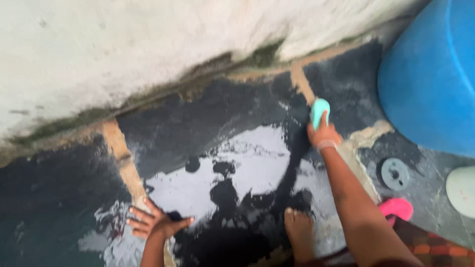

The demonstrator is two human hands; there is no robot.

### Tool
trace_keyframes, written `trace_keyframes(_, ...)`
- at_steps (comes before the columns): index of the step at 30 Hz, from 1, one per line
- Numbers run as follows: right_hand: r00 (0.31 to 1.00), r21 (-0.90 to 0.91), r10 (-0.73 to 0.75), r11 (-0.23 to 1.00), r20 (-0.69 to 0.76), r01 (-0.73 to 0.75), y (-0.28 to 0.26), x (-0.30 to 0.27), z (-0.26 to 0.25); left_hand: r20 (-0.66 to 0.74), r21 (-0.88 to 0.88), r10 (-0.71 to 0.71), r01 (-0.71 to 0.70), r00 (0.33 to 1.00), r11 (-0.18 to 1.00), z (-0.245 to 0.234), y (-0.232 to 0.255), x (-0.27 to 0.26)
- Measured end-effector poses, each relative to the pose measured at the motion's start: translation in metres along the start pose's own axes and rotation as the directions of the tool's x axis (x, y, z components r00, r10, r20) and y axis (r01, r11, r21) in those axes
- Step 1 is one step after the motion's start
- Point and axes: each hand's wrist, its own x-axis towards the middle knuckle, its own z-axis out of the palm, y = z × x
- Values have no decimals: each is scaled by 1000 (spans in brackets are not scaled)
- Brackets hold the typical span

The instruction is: The person scrubs the stone floor using a handheld brush and water, pouring water from a blue mug and using their other hand to brace themselves or move items like a drain cover.

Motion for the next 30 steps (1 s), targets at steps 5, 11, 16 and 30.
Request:
trace_keyframes(5, 1000, -60, 24, 998, 15, -23, 2, -37, 7, 50, 43, -39, 37, 998, 998, 1, 0, -3)
trace_keyframes(11, 996, -14, -26, 1000, 89, 28, 3, 9, -3, 29, 24, -24, 24, 999, 999, 2, -2, -2)
trace_keyframes(16, 993, -67, -14, 998, 119, 22, 31, -42, -7, 17, 17, -13, 13, 1000, 1000, 1, -3, -8)
trace_keyframes(30, 995, -3, 7, 1000, 101, -7, 2, 14, -9, 34, 14, -15, 15, 999, 1000, -2, 1, -11)
